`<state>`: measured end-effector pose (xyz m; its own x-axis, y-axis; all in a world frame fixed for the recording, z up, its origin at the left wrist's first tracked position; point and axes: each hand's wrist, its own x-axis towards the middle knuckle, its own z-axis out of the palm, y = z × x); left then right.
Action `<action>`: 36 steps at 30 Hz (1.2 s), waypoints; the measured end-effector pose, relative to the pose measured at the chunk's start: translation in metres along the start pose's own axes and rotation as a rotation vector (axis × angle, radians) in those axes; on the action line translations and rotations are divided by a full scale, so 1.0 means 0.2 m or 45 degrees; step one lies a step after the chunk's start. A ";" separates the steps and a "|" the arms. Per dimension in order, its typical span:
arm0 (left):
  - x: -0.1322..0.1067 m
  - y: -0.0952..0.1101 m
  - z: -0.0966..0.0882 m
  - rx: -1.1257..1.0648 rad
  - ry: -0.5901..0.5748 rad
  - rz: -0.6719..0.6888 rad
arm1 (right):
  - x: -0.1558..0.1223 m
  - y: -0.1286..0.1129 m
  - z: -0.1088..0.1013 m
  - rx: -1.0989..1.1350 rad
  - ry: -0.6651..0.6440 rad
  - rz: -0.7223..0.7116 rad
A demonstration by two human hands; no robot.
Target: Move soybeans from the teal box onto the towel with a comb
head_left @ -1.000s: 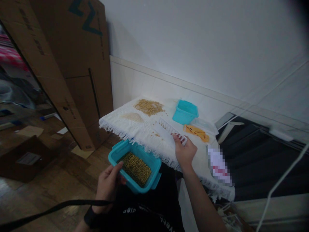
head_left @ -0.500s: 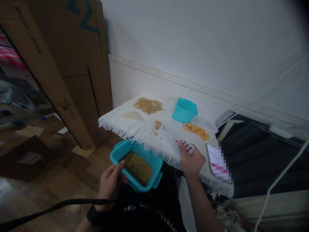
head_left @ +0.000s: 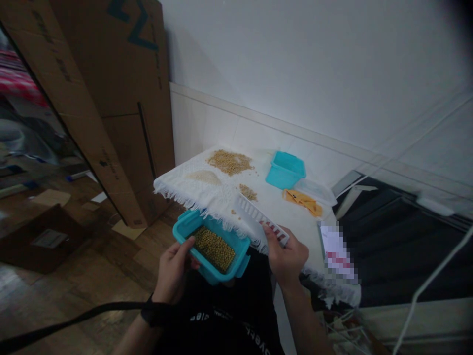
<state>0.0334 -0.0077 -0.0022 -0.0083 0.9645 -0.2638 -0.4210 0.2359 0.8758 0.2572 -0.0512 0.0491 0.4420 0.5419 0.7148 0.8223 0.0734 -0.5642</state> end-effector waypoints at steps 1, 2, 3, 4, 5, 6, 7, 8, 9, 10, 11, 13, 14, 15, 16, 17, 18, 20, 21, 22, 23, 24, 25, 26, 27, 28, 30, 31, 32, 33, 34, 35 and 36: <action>0.00 0.01 0.00 -0.004 -0.007 0.005 | -0.01 -0.02 -0.01 0.010 -0.011 -0.037; 0.00 0.01 0.00 -0.006 -0.010 0.011 | -0.03 -0.04 -0.01 0.014 -0.025 -0.069; 0.01 0.02 0.00 -0.006 -0.010 0.019 | -0.04 -0.06 -0.02 0.014 -0.042 -0.093; 0.01 0.02 0.00 -0.005 -0.007 0.026 | -0.04 -0.07 -0.02 0.008 -0.057 -0.108; 0.01 0.02 0.00 -0.003 -0.002 0.033 | -0.04 -0.08 -0.03 -0.003 -0.062 -0.111; 0.01 0.03 0.00 -0.002 0.002 0.040 | -0.02 -0.08 -0.02 -0.015 -0.049 -0.100; 0.02 0.03 0.00 -0.003 0.010 0.046 | 0.00 -0.06 -0.02 -0.024 -0.016 -0.075; 0.02 0.03 0.00 -0.005 0.019 0.050 | 0.02 -0.05 -0.01 -0.029 0.026 -0.041; 0.02 0.03 0.00 -0.009 0.027 0.051 | 0.06 -0.02 0.00 -0.028 0.078 0.001; 0.02 0.03 0.00 -0.013 0.039 0.048 | 0.09 0.01 0.02 -0.019 0.117 0.041; 0.02 0.03 -0.01 -0.017 0.048 0.042 | 0.12 0.04 0.04 -0.005 0.130 0.064; 0.02 0.03 -0.01 -0.020 0.069 0.025 | 0.17 0.09 0.07 0.020 0.110 0.097; 0.02 0.03 -0.01 -0.017 0.077 0.019 | 0.19 0.11 0.09 0.037 0.075 0.100; 0.02 0.03 -0.01 -0.014 0.082 0.012 | 0.19 0.13 0.10 0.053 0.034 0.100; 0.02 0.03 -0.01 -0.014 0.086 0.006 | 0.19 0.13 0.11 0.071 -0.008 0.094; 0.02 0.03 -0.01 -0.016 0.086 -0.002 | 0.19 0.14 0.12 0.091 -0.040 0.084; 0.02 0.03 -0.01 -0.017 0.084 -0.012 | 0.18 0.14 0.13 0.111 -0.061 0.073; 0.02 0.03 -0.02 -0.024 0.087 -0.031 | 0.16 0.13 0.14 0.148 -0.086 0.046; 0.02 0.03 -0.02 -0.030 0.094 -0.039 | 0.15 0.13 0.15 0.165 -0.100 0.028; 0.01 0.03 -0.02 -0.033 0.105 -0.045 | 0.15 0.12 0.15 0.179 -0.115 0.008; 0.01 0.03 -0.02 -0.031 0.119 -0.050 | 0.14 0.12 0.15 0.192 -0.134 -0.016; 0.00 0.03 -0.02 -0.025 0.138 -0.048 | 0.14 0.11 0.15 0.208 -0.154 -0.042; 0.00 0.03 -0.02 -0.011 0.157 -0.044 | 0.14 0.10 0.14 0.229 -0.173 -0.068; -0.01 0.03 -0.02 0.008 0.172 -0.038 | 0.14 0.10 0.14 0.252 -0.188 -0.092; -0.01 0.03 -0.02 0.028 0.181 -0.032 | 0.14 0.09 0.13 0.273 -0.202 -0.114; -0.01 0.03 -0.02 0.043 0.184 -0.025 | 0.14 0.08 0.13 0.292 -0.219 -0.137; -0.01 0.03 -0.03 0.052 0.172 -0.010 | 0.12 0.05 0.11 0.314 -0.254 -0.184; -0.01 0.03 -0.03 0.051 0.162 0.001 | 0.11 0.04 0.10 0.320 -0.276 -0.212; 0.00 0.03 -0.03 0.048 0.156 0.013 | 0.09 0.02 0.08 0.327 -0.298 -0.243; 0.00 0.02 -0.04 0.045 0.152 0.022 | 0.07 0.01 0.07 0.336 -0.321 -0.272; 0.01 0.03 -0.04 0.042 0.151 0.027 | 0.05 -0.01 0.06 0.344 -0.345 -0.294; 0.01 0.03 -0.04 0.040 0.151 0.028 | 0.03 -0.01 0.04 0.346 -0.370 -0.311; 0.02 0.03 -0.05 0.037 0.150 0.027 | 0.02 -0.01 0.03 0.339 -0.391 -0.320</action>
<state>0.0227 -0.0040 -0.0020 -0.1242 0.9491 -0.2893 -0.3933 0.2206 0.8926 0.2550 -0.0437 0.0517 0.0823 0.6993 0.7100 0.7521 0.4239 -0.5046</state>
